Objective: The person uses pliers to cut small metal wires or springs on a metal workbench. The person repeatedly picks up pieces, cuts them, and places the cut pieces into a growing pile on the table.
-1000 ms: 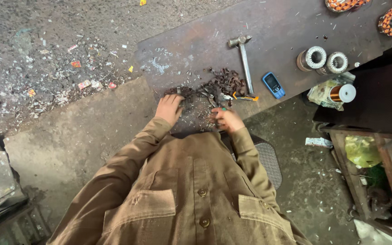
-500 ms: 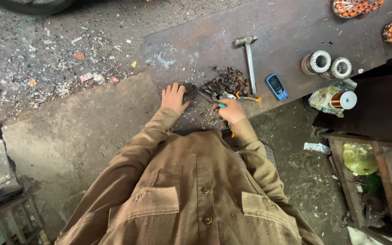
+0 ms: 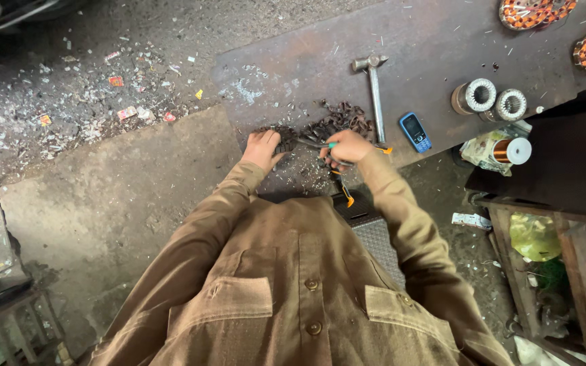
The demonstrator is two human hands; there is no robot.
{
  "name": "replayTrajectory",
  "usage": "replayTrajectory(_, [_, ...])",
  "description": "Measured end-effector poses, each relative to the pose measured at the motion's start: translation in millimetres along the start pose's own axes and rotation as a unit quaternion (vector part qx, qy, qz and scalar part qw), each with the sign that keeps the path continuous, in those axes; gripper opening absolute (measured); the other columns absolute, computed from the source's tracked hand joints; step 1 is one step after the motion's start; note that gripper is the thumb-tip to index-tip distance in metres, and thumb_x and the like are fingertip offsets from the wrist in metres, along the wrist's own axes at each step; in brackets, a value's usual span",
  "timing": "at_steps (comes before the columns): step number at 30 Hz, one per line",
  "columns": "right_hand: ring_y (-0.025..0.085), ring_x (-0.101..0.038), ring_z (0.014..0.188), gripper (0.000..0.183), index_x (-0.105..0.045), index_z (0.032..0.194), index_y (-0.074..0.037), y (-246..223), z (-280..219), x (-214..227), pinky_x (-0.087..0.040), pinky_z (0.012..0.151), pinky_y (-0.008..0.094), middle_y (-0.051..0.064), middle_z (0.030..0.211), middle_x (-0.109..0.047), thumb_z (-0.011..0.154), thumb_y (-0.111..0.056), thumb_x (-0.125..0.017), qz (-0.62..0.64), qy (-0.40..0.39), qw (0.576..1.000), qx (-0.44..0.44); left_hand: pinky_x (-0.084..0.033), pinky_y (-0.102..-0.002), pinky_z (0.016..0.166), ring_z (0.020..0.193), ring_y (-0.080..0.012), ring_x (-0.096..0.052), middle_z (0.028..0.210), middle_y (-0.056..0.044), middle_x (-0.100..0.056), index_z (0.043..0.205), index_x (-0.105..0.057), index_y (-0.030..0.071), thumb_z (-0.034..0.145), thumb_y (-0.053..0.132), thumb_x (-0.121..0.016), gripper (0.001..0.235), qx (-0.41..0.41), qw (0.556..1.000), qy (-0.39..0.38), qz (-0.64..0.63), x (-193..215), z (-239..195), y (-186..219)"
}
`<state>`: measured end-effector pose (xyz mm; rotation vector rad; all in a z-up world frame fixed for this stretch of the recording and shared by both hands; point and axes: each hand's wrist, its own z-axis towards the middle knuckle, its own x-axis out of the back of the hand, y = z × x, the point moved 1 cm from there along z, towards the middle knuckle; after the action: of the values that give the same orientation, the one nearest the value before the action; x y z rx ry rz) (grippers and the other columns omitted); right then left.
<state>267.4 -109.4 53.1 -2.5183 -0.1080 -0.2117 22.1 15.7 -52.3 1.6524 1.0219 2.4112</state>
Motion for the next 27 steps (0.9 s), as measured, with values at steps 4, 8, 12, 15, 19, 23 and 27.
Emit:
replayTrajectory(4, [0.022,-0.062,0.061,0.034,-0.073,0.094,0.001,-31,30,24,-0.047,0.046,0.037,0.013,0.078,-0.069,0.075,0.013,-0.046,-0.092,-0.055,0.992,-0.067,-0.041,-0.051,0.098,0.116,-0.0362,-0.058,0.123,-0.013,-0.057,0.121,-0.055,0.007,0.078,0.027,-0.085,0.056,0.027,0.999,-0.030,-0.002,-1,0,4])
replayTrajectory(8, [0.024,-0.068,0.068,0.034,-0.070,0.093,0.006,-48,56,37,-0.052,0.051,0.037,0.017,0.083,-0.071,0.069,0.017,-0.049,-0.056,-0.141,0.985,-0.082,-0.039,-0.052,0.101,0.120,-0.0378,-0.056,0.146,-0.016,-0.046,0.124,-0.055,0.010,0.067,0.020,-0.087,0.066,0.057,0.998,-0.012,-0.002,-1,-2,3])
replayTrajectory(12, [0.029,-0.072,0.073,0.029,-0.068,0.095,0.007,-23,28,9,-0.058,0.056,0.039,0.022,0.086,-0.073,0.071,0.011,-0.052,0.138,-0.192,0.971,-0.040,-0.039,-0.051,0.104,0.128,-0.0399,-0.053,0.156,-0.018,-0.039,0.135,-0.053,0.010,0.067,0.017,-0.088,0.077,0.064,0.997,-0.018,-0.030,5,-16,-12])
replayTrajectory(15, [0.025,-0.071,0.071,0.030,-0.067,0.096,0.005,-10,8,-22,-0.058,0.055,0.039,0.018,0.085,-0.072,0.071,0.008,-0.051,0.204,-0.120,0.970,-0.052,-0.040,-0.049,0.107,0.131,-0.0392,-0.053,0.159,-0.017,-0.037,0.138,-0.053,0.011,0.066,0.014,-0.088,0.079,0.075,0.996,-0.021,-0.048,5,-33,-18])
replayTrajectory(19, [0.027,-0.066,0.068,0.020,-0.064,0.090,0.005,-31,22,-25,-0.054,0.051,0.043,0.018,0.080,-0.067,0.076,0.006,-0.050,0.085,-0.098,0.989,-0.076,-0.039,-0.049,0.107,0.129,-0.0368,-0.053,0.161,-0.017,-0.037,0.138,-0.053,0.011,0.067,0.011,-0.087,0.078,0.080,0.995,-0.060,-0.025,-6,-20,-10])
replayTrajectory(23, [0.030,-0.065,0.066,0.017,-0.061,0.088,0.007,-15,38,-27,-0.050,0.047,0.043,0.021,0.081,-0.067,0.074,0.009,-0.052,0.158,-0.142,0.977,-0.023,-0.039,-0.050,0.107,0.130,-0.0362,-0.053,0.161,-0.016,-0.036,0.140,-0.052,0.011,0.068,0.011,-0.086,0.080,0.110,0.992,-0.037,-0.058,4,-24,-8])
replayTrajectory(27, [0.029,-0.071,0.076,0.022,-0.064,0.096,-0.004,56,25,-50,-0.047,0.052,0.040,0.015,0.086,-0.066,0.078,0.007,-0.058,0.419,-0.110,0.900,-0.041,-0.038,-0.051,0.108,0.132,-0.0393,-0.051,0.161,-0.015,-0.035,0.141,-0.051,0.011,0.068,0.010,-0.086,0.080,0.101,0.992,-0.013,-0.075,6,-30,-7])
